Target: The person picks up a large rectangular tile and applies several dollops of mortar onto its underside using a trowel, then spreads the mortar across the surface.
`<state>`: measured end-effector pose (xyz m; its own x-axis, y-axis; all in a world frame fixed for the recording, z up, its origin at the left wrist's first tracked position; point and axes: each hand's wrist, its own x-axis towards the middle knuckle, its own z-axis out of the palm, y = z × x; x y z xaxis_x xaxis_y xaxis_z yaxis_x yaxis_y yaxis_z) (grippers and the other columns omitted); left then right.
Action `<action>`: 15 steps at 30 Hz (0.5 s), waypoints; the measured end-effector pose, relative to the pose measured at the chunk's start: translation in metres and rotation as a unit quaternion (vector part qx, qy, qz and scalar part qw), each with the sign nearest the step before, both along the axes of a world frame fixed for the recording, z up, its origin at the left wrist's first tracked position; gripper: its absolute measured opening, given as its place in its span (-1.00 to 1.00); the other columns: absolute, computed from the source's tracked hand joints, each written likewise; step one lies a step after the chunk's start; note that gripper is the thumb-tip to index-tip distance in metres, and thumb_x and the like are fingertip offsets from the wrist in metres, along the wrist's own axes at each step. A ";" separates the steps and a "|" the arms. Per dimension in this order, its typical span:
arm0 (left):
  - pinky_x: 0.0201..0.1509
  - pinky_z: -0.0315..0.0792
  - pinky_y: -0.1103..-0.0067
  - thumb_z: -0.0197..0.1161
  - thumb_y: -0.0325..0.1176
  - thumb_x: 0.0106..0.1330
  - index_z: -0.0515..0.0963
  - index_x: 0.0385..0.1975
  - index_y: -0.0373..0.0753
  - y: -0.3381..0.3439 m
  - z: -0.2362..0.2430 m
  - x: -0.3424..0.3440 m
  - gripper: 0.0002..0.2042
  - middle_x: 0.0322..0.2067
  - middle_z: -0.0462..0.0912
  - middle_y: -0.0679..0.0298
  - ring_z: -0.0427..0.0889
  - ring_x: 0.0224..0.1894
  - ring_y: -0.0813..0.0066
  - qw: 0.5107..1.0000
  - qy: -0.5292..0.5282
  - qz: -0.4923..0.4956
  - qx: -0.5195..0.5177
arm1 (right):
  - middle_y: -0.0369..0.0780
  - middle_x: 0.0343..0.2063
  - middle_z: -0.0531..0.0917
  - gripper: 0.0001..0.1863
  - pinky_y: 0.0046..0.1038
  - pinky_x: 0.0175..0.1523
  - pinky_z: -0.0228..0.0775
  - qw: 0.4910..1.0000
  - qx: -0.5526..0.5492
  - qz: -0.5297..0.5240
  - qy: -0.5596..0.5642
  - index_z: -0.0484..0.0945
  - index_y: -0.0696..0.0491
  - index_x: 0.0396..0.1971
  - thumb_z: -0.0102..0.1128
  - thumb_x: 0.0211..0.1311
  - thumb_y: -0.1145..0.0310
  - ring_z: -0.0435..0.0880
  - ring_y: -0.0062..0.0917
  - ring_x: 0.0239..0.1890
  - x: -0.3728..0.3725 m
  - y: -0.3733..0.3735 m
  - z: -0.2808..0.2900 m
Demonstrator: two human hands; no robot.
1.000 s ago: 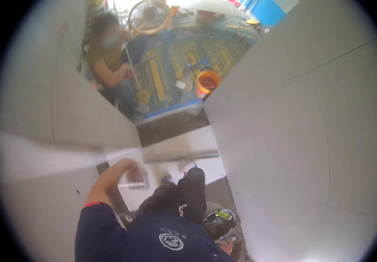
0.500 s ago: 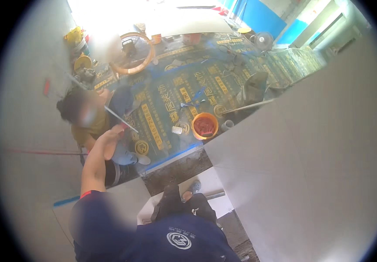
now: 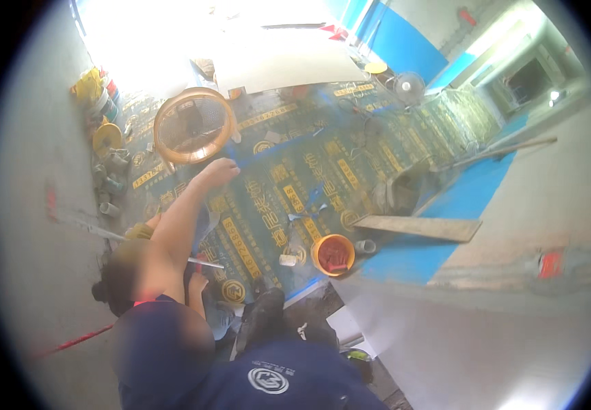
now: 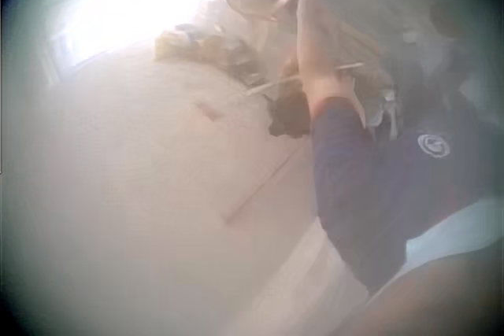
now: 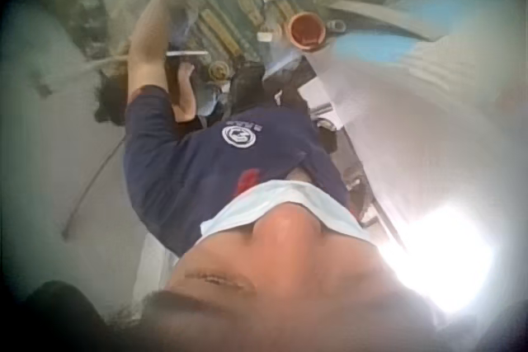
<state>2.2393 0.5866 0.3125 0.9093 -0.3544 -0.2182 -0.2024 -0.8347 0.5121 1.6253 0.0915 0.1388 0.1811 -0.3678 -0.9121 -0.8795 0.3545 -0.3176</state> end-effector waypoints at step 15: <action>-0.20 0.46 0.41 0.19 -0.18 0.25 0.61 -0.29 -0.32 0.141 -0.103 0.042 -0.71 -0.37 0.65 0.09 0.62 -0.33 0.32 0.955 0.248 0.133 -0.089 | -0.11 -0.36 0.64 -0.59 -0.35 -0.13 0.45 0.941 -0.074 0.311 -0.114 0.49 0.21 -0.16 0.30 -0.05 0.38 0.63 -0.30 -0.25 0.282 0.064 -0.047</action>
